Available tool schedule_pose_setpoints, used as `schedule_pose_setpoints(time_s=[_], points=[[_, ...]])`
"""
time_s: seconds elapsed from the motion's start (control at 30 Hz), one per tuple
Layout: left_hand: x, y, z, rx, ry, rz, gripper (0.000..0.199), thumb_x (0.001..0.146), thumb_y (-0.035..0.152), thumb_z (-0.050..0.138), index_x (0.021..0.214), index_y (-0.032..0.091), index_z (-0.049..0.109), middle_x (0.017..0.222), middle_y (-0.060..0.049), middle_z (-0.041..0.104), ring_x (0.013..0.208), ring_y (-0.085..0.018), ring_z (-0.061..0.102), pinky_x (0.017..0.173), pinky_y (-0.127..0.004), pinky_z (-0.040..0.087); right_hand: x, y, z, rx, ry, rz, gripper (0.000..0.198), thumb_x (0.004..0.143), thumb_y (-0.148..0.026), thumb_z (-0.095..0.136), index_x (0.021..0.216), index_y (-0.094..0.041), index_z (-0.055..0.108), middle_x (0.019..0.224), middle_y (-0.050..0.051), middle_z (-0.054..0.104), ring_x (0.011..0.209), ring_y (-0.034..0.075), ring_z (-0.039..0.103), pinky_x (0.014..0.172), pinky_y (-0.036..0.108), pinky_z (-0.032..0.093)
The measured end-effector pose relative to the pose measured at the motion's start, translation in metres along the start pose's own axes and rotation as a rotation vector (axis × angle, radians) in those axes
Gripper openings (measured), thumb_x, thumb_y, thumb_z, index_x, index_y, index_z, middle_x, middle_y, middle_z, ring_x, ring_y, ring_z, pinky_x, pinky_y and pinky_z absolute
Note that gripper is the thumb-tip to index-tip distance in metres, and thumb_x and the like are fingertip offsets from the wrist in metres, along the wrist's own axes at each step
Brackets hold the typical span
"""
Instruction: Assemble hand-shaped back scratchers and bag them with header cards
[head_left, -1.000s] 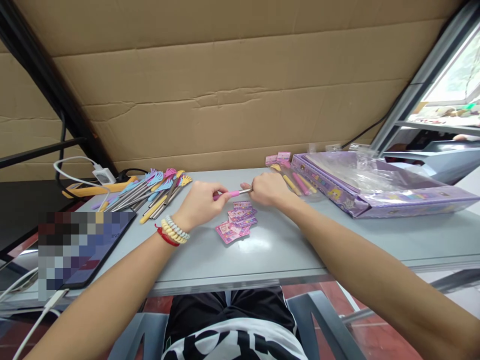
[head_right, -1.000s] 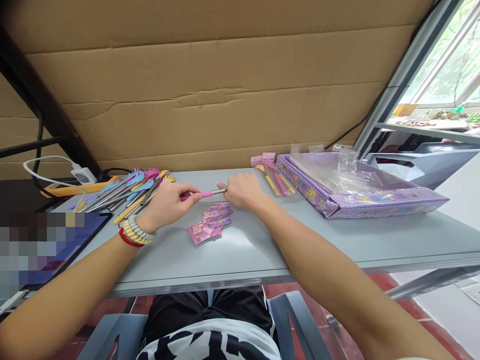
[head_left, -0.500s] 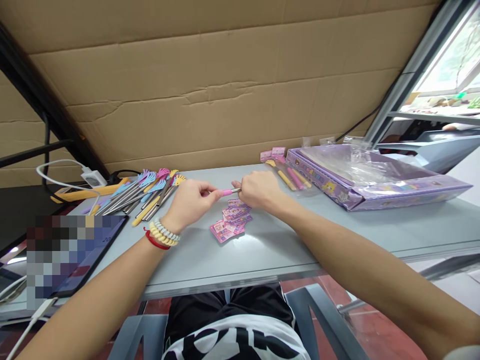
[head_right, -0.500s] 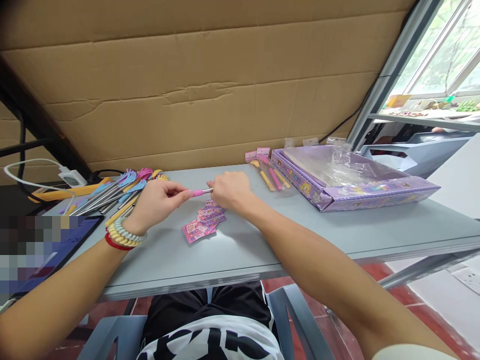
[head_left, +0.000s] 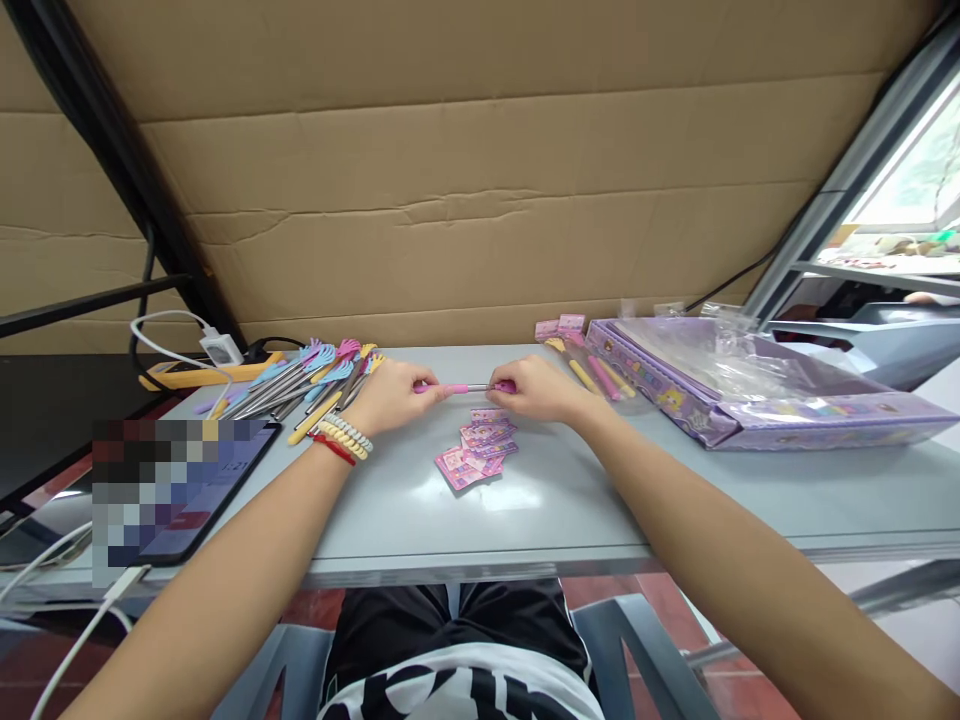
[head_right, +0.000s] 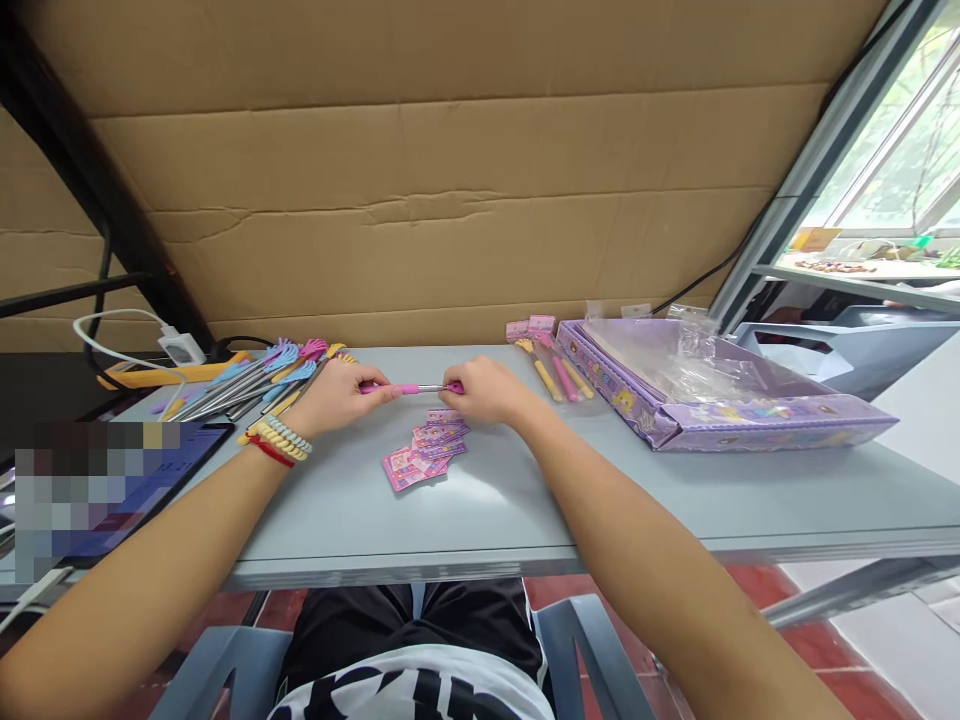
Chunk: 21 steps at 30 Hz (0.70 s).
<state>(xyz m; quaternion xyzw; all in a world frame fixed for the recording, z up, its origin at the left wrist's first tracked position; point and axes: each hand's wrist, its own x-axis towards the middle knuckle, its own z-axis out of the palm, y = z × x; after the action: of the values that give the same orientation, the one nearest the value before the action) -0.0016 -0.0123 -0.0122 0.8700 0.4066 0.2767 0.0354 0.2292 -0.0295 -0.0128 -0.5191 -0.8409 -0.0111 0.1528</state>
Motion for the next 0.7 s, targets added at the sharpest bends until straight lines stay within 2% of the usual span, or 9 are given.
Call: schedule_pose_setpoints(time_s=[0.1,0.17,0.3,0.37,0.43,0.53,0.6,0.7], points=[[0.000,-0.007,-0.002,-0.017,-0.040,0.027,0.038,0.081,0.049,0.054,0.071,0.015,0.070,0.058,-0.003,0.063,0.053,-0.012,0.049,0.054,-0.025,0.031,-0.001,0.008,-0.002,0.166,-0.099,-0.090,0.025,0.080,-0.032,0.051,0.075,-0.017,0.070,0.054,-0.002,0.053,0.053,0.010,0.039,0.054,0.025,0.028],[0.000,-0.009,-0.002,-0.033,-0.062,0.051,0.035,0.079,0.048,0.056,0.073,0.015,0.069,0.060,-0.003,0.063,0.054,-0.012,0.049,0.054,-0.025,0.031,-0.001,0.013,-0.003,0.272,-0.163,-0.097,0.025,0.080,-0.033,0.053,0.075,-0.016,0.071,0.052,-0.003,0.050,0.053,0.009,0.039,0.053,0.025,0.029],[0.000,-0.011,-0.004,-0.072,-0.055,0.084,0.032,0.077,0.046,0.057,0.077,0.015,0.068,0.064,-0.003,0.064,0.057,-0.012,0.050,0.055,-0.024,0.032,-0.001,0.019,-0.003,0.686,-0.230,0.041,0.027,0.073,-0.036,0.062,0.086,-0.013,0.071,0.057,-0.001,0.056,0.053,0.011,0.049,0.050,0.024,0.038],[-0.001,-0.012,-0.005,-0.070,-0.045,0.081,0.034,0.078,0.046,0.055,0.078,0.015,0.068,0.062,-0.002,0.062,0.056,-0.012,0.048,0.055,-0.024,0.032,-0.001,0.019,-0.001,0.905,-0.211,0.134,0.032,0.069,-0.036,0.068,0.089,-0.011,0.070,0.062,0.002,0.060,0.052,0.011,0.053,0.045,0.023,0.039],[-0.001,-0.012,-0.006,-0.054,-0.071,0.070,0.037,0.081,0.047,0.052,0.074,0.015,0.069,0.056,-0.001,0.059,0.052,-0.010,0.044,0.053,-0.024,0.029,-0.001,0.015,0.001,1.030,-0.164,0.191,0.029,0.065,-0.033,0.070,0.085,-0.011,0.069,0.064,0.003,0.062,0.045,0.009,0.049,0.038,0.022,0.034],[-0.002,-0.011,-0.006,-0.058,-0.133,0.059,0.043,0.082,0.049,0.048,0.066,0.014,0.068,0.049,0.000,0.051,0.047,-0.009,0.036,0.049,-0.025,0.024,0.000,0.006,0.004,1.071,-0.085,0.222,0.020,0.063,-0.029,0.072,0.072,-0.012,0.067,0.058,0.001,0.060,0.036,0.005,0.038,0.033,0.021,0.025],[-0.002,-0.009,-0.007,-0.096,-0.145,0.034,0.046,0.081,0.052,0.049,0.059,0.015,0.065,0.046,0.002,0.045,0.046,-0.009,0.032,0.048,-0.026,0.021,0.000,0.000,0.006,1.071,-0.030,0.223,0.018,0.061,-0.027,0.073,0.067,-0.012,0.065,0.052,0.000,0.057,0.035,0.004,0.035,0.034,0.021,0.023],[-0.001,-0.006,-0.009,-0.207,-0.157,-0.081,0.047,0.076,0.055,0.055,0.050,0.016,0.060,0.043,0.003,0.038,0.045,-0.009,0.029,0.046,-0.026,0.019,0.001,-0.005,0.008,1.089,0.016,0.224,0.016,0.059,-0.025,0.073,0.064,-0.012,0.064,0.048,-0.001,0.054,0.036,0.004,0.035,0.036,0.021,0.023]])
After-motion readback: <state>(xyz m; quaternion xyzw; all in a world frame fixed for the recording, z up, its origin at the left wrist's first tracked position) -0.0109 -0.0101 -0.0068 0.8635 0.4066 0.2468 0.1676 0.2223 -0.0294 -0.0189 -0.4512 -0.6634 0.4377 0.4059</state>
